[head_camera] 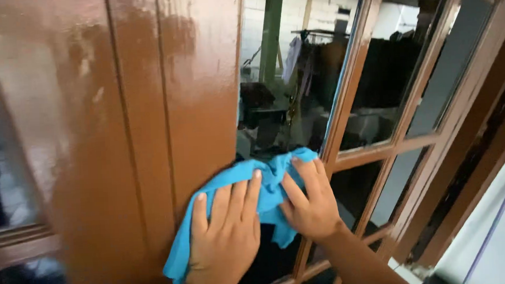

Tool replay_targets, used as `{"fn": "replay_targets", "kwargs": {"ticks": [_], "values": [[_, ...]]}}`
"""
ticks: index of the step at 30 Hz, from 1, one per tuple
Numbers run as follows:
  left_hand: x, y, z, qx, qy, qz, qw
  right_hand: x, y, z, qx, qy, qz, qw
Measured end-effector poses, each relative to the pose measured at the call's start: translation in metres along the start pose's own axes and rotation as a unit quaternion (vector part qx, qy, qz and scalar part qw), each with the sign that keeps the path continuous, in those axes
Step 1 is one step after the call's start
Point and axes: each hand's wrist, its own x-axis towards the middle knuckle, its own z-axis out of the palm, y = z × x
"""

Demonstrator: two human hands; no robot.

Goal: Cleaning glass panes of a wooden door using a blue cloth

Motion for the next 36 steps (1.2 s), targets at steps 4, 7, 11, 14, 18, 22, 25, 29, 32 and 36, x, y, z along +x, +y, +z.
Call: {"fn": "replay_targets", "kwargs": {"ticks": [4,7,11,14,18,22,25,29,32,36], "values": [[0.024,0.027,0.005,-0.01,0.005,0.006,1.0,-0.018,0.029,-0.006,-0.012,0.003,0.003,1.0],[0.037,0.043,0.011,-0.002,0.016,0.013,1.0,-0.025,0.044,-0.01,-0.027,-0.013,0.012,0.999],[0.044,0.055,0.023,-0.063,0.007,0.015,0.998,-0.019,0.056,-0.013,-0.052,-0.021,-0.003,0.998],[0.048,0.051,0.015,-0.072,-0.016,0.016,0.997,-0.009,0.049,-0.015,-0.046,-0.023,0.019,0.998],[0.082,0.03,0.021,0.012,-0.024,0.008,1.0,0.043,0.063,-0.012,-0.057,-0.002,0.029,0.998],[0.129,0.023,0.022,0.038,0.034,0.002,0.999,0.098,0.081,-0.02,-0.087,0.07,0.019,0.994],[0.163,0.02,0.02,0.062,0.076,-0.007,0.995,0.127,0.1,-0.028,-0.107,0.085,0.025,0.99],[0.203,0.014,0.022,0.11,0.093,-0.02,0.989,0.161,0.126,-0.033,-0.109,0.086,0.04,0.989],[0.227,0.01,0.025,0.127,0.104,-0.025,0.986,0.184,0.144,-0.037,-0.112,0.115,0.034,0.986],[0.242,0.009,0.03,0.155,0.121,-0.048,0.979,0.202,0.156,-0.041,-0.1,0.123,0.029,0.987]]}}
